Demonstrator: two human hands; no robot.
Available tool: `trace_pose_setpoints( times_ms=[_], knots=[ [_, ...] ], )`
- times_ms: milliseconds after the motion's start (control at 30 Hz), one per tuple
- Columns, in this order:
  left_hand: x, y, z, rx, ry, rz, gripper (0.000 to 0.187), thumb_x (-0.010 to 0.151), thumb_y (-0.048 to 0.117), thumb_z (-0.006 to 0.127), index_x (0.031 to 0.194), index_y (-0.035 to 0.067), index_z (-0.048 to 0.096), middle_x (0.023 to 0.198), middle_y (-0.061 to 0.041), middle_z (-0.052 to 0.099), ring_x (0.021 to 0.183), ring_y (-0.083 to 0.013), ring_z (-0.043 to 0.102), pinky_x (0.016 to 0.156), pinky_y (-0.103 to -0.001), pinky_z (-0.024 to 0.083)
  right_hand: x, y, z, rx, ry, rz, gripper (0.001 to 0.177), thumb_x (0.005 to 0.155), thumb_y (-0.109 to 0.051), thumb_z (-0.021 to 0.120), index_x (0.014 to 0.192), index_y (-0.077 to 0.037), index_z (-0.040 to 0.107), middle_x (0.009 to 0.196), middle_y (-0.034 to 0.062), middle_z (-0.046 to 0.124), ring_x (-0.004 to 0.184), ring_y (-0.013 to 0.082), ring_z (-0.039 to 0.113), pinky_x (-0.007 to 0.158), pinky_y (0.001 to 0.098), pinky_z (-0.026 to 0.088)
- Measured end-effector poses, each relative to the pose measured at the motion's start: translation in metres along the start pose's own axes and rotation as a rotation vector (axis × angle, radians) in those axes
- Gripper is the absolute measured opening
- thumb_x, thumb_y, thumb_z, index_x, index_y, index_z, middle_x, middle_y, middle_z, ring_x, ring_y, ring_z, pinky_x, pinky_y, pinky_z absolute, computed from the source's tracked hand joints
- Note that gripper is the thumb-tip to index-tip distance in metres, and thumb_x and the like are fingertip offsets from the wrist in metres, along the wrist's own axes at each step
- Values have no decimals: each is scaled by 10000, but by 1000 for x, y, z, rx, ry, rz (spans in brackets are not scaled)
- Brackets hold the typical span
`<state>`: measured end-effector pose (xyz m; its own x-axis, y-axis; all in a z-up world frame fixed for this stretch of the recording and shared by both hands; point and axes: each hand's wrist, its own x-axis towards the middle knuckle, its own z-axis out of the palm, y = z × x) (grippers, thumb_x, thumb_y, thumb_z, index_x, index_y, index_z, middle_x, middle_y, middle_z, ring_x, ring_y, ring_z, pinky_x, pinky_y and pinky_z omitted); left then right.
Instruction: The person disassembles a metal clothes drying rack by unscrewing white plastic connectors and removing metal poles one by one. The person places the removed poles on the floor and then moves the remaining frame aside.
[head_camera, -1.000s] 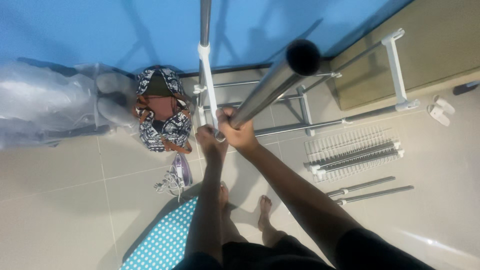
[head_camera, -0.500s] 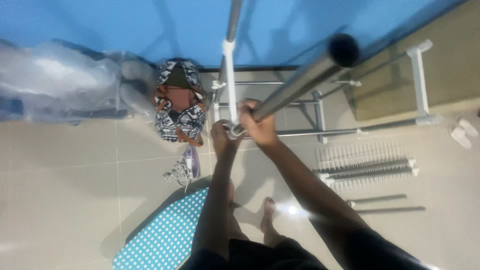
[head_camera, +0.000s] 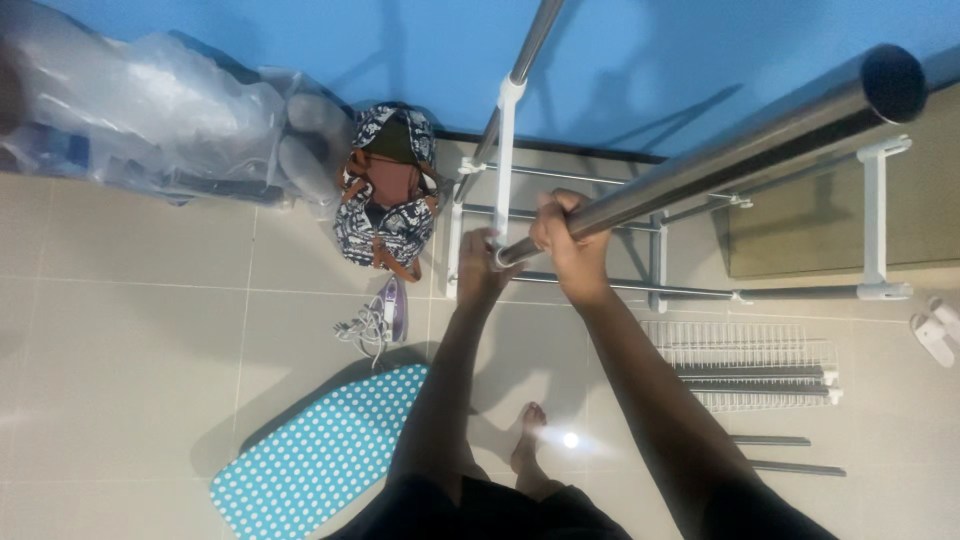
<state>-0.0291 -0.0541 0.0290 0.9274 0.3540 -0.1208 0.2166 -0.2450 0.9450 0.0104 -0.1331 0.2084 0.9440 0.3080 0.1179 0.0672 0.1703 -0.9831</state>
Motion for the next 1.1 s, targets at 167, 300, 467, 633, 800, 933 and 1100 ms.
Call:
trace_pose_setpoints(
  times_ms=[167,300,467,633,800,933,1100],
  knots=[
    [9,5,22,19,163,290,474,591,71,751,1004,69,518,1061,-140,511,1007,-312,485,855,-370,404,2,-2,2,-21,-17,-32,296,906,-34,427,615,-60,377,516,-11,366,452,67,355,451,223,316],
    [-12,-13,16,-226,117,568,550,672,-43,546,1199,15,401,1222,-151,450,1170,-331,432,979,-388,371,3,-1,2,24,9,-43,268,885,-27,436,623,-57,388,506,-13,356,431,65,337,432,225,304],
    [-14,-8,-9,-181,-18,92,518,625,63,695,1105,94,503,1021,-105,519,955,-254,540,829,-345,458,2,0,3,-7,1,-53,303,899,-23,433,601,-57,387,505,-6,365,436,74,341,437,227,300],
    [5,12,-1,78,174,357,605,471,69,777,999,21,485,948,-183,471,880,-338,460,757,-401,399,1,-3,3,7,3,-36,281,894,-31,432,619,-61,382,515,-5,363,447,77,352,451,233,318],
    [0,0,15,-182,93,440,431,687,19,682,1075,34,496,1094,-143,535,1077,-306,507,916,-369,410,3,-9,5,6,-14,-64,291,893,-29,432,610,-63,372,498,-7,342,421,73,326,427,231,301],
    [-8,-11,0,-167,-16,449,514,659,-47,562,1159,19,463,1167,-167,500,1144,-335,455,962,-385,382,5,-14,6,11,-4,-75,283,889,-22,428,615,-62,374,495,-4,347,422,74,327,427,233,305],
    [-5,8,-8,-21,-34,68,532,576,134,730,1039,86,471,987,-117,513,891,-251,558,785,-335,466,3,-18,7,35,-39,-83,297,903,-26,420,611,-61,377,495,-5,343,423,71,323,432,233,305]
  ],
)
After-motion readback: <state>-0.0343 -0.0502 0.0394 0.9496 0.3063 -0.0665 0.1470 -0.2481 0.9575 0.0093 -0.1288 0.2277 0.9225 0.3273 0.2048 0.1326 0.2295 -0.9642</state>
